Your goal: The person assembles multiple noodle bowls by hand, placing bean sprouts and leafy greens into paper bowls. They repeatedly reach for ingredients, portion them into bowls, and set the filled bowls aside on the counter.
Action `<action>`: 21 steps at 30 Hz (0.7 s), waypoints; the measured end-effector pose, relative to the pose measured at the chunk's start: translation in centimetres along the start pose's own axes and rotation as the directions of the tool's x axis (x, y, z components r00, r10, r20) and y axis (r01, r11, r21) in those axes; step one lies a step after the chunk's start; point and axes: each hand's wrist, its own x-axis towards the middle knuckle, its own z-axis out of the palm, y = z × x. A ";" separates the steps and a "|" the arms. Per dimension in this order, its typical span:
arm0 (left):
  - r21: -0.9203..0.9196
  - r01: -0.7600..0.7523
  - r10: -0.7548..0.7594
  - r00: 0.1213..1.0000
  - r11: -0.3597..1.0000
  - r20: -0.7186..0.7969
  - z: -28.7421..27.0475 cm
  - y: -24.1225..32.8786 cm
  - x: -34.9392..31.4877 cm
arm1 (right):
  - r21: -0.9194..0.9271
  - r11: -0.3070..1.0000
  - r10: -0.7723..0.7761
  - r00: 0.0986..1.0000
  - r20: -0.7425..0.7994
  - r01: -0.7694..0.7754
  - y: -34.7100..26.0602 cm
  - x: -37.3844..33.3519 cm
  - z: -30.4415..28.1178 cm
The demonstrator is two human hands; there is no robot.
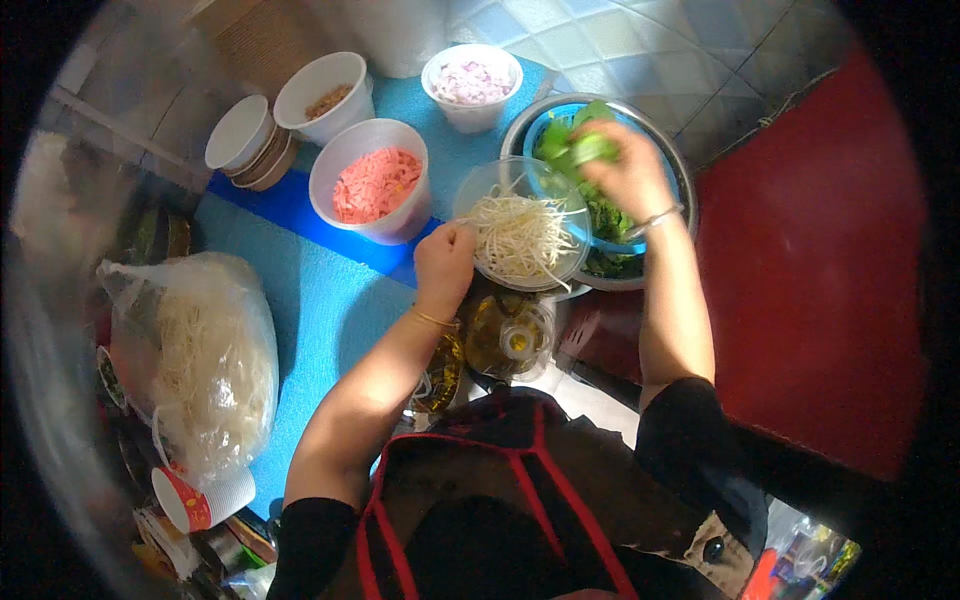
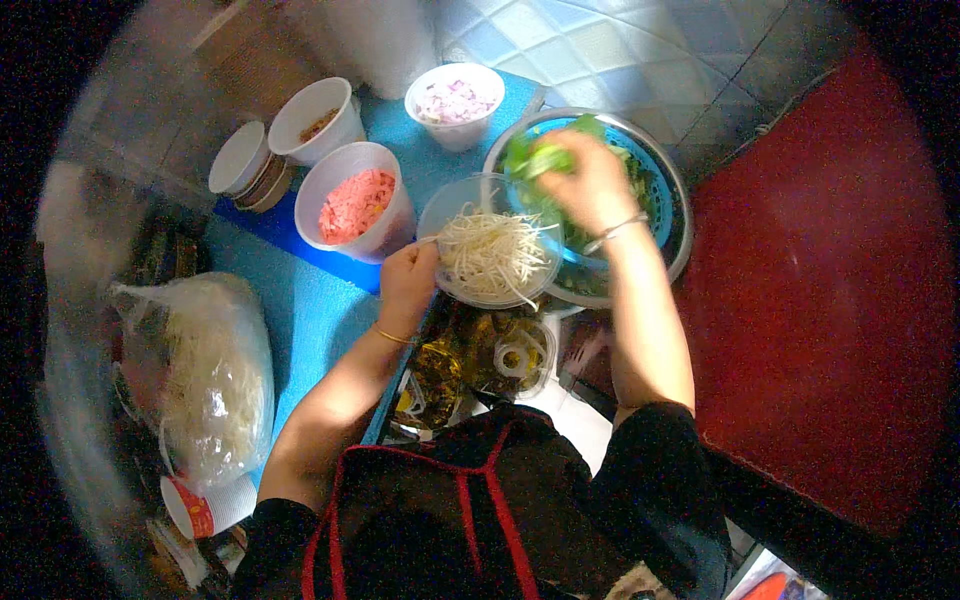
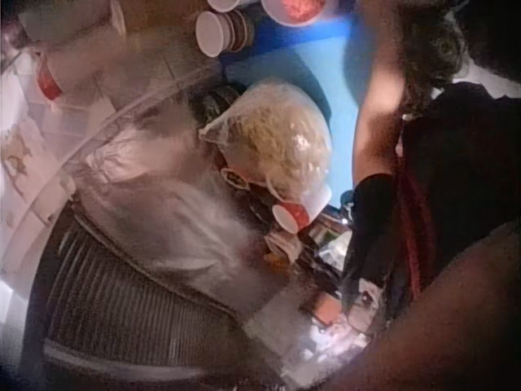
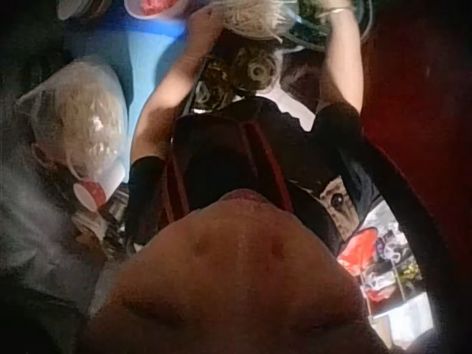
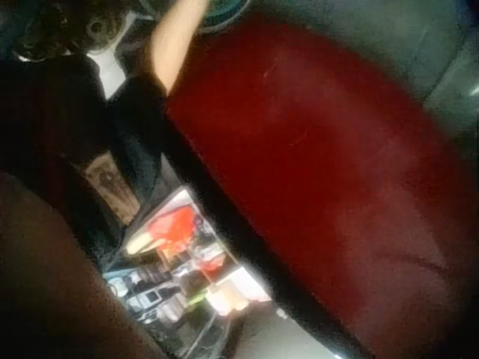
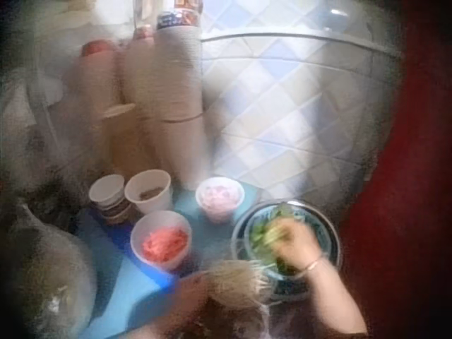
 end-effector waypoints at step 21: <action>-0.208 0.060 -0.132 0.926 0.976 -0.354 -21.7 3.7 -14.1 | 0.105 0.620 -0.757 0.557 0.343 0.778 -27.4 -1.7 7.2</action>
